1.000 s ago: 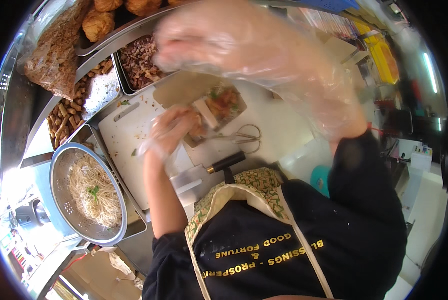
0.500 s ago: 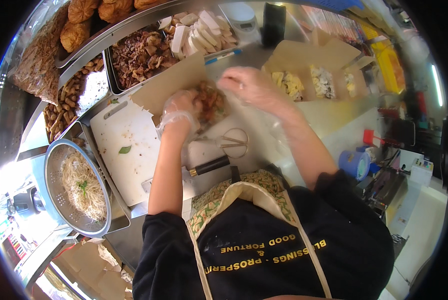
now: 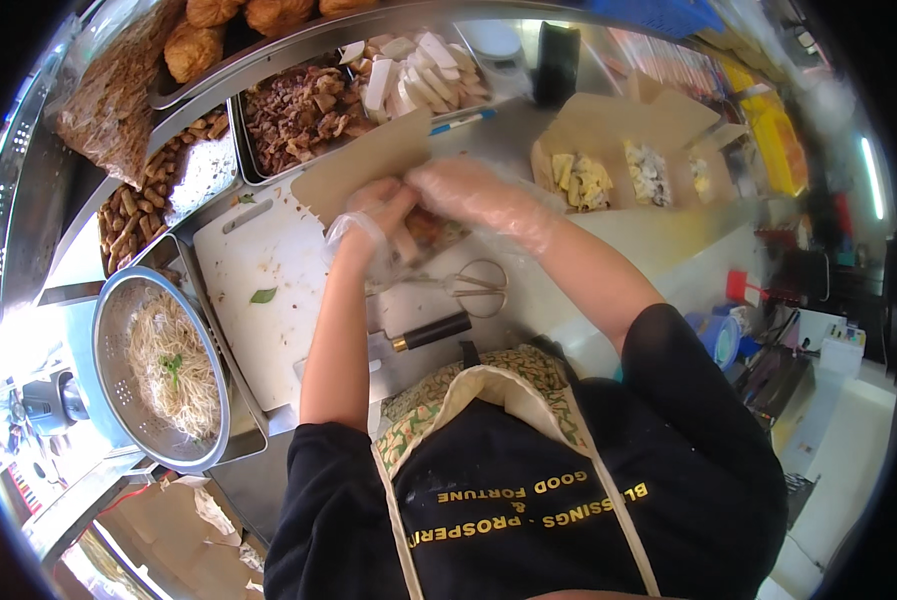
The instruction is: The person assembles multiple takeout orders by placing noodles, herbs, and various toppings into cardboard boxes. They use scissors to cut items and arrange them neatly before closing the boxes and placing them into plastic bags.
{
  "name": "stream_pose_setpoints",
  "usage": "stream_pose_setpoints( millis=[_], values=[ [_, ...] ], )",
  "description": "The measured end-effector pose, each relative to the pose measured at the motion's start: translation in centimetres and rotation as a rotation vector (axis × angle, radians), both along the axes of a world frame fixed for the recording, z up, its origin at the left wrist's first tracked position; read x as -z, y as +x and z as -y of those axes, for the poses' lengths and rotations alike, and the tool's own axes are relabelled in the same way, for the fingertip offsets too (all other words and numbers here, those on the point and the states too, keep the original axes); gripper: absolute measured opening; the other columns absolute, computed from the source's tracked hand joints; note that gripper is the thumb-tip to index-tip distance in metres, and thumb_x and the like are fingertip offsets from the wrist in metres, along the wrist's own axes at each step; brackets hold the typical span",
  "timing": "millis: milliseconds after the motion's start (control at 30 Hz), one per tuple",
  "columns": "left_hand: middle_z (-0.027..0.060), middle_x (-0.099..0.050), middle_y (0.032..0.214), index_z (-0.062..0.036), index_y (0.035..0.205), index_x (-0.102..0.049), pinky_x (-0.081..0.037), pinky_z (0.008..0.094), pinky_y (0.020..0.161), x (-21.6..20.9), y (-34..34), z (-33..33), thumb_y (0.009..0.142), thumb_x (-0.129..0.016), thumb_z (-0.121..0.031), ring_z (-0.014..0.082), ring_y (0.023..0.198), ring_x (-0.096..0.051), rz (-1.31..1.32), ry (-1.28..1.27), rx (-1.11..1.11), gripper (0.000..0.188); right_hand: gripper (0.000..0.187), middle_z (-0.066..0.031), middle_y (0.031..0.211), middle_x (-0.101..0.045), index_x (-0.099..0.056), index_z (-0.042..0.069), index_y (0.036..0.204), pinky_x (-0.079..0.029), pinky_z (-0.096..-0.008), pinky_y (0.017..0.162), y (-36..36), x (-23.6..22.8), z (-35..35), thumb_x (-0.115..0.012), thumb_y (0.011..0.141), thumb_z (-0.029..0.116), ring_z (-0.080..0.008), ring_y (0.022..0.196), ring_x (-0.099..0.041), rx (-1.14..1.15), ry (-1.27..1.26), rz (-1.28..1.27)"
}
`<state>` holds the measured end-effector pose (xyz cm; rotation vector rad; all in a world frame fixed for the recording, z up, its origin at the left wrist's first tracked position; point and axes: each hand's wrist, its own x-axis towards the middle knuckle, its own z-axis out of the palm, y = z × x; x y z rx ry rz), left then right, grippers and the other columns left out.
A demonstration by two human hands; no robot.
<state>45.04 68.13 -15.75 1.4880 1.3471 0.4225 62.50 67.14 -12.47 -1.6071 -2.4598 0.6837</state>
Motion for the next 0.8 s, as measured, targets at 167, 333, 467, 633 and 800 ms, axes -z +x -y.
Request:
stream_pose_setpoints(
  millis=[167, 333, 467, 633, 800],
  values=[
    [0.0086, -0.069, 0.088, -0.0035, 0.096, -0.069, -0.049, 0.0342, 0.078, 2.3, -0.1, -0.2, 0.086, -0.063, -0.031, 0.0193, 0.082, -0.062, 0.117, 0.091, -0.059, 0.03, 0.012, -0.0173, 0.087, -0.069, -0.068, 0.006, 0.086, -0.051, -0.0483, 0.069, -0.8, 0.4, 0.2, -0.058, 0.081, 0.012, -0.0385, 0.082, -0.065, -0.003, 0.101, 0.041],
    [0.0091, -0.069, 0.088, -0.0043, 0.096, -0.069, -0.049, 0.0329, 0.077, 2.6, -2.2, 0.9, 0.085, -0.063, -0.026, 0.0181, 0.083, -0.062, 0.064, 0.221, -0.075, 0.025, 0.015, -0.0165, 0.087, -0.069, -0.069, 0.006, 0.088, -0.053, -0.0479, 0.07, -1.3, 0.7, -0.4, -0.058, 0.081, 0.012, -0.0367, 0.08, -0.067, -0.06, 0.178, 0.188],
    [0.0096, -0.068, 0.089, -0.0063, 0.101, -0.069, -0.049, 0.0323, 0.076, 0.5, -8.4, 2.5, 0.085, -0.065, -0.025, 0.0178, 0.084, -0.061, 0.095, 0.138, -0.142, 0.025, 0.018, -0.0162, 0.091, -0.07, -0.07, 0.006, 0.095, -0.054, -0.0455, 0.075, -1.9, 0.9, -1.6, -0.059, 0.082, 0.012, -0.0351, 0.084, -0.068, -0.119, -0.044, 0.426],
    [0.0046, -0.068, 0.092, -0.0082, 0.108, -0.068, -0.048, 0.0292, 0.075, -2.1, -16.4, -1.7, 0.092, -0.062, -0.032, 0.0148, 0.088, -0.06, -0.098, 0.148, -0.317, 0.029, 0.016, -0.0154, 0.096, -0.069, -0.069, 0.006, 0.098, -0.052, -0.0421, 0.081, -1.1, 0.1, -3.4, -0.062, 0.088, 0.017, -0.0329, 0.09, -0.066, -0.221, -0.168, 0.212],
    [0.0052, -0.065, 0.12, -0.0101, 0.12, -0.063, -0.05, 0.0326, 0.093, -2.6, -15.5, -10.4, 0.095, -0.058, -0.033, 0.0243, 0.113, -0.059, -0.575, 0.893, 0.191, 0.034, 0.019, -0.0157, 0.094, -0.068, -0.068, 0.006, 0.095, -0.05, -0.042, 0.079, -4.3, -0.9, -1.8, -0.064, 0.09, 0.023, -0.0322, 0.087, -0.065, -0.064, -0.188, -0.3]
  ],
)
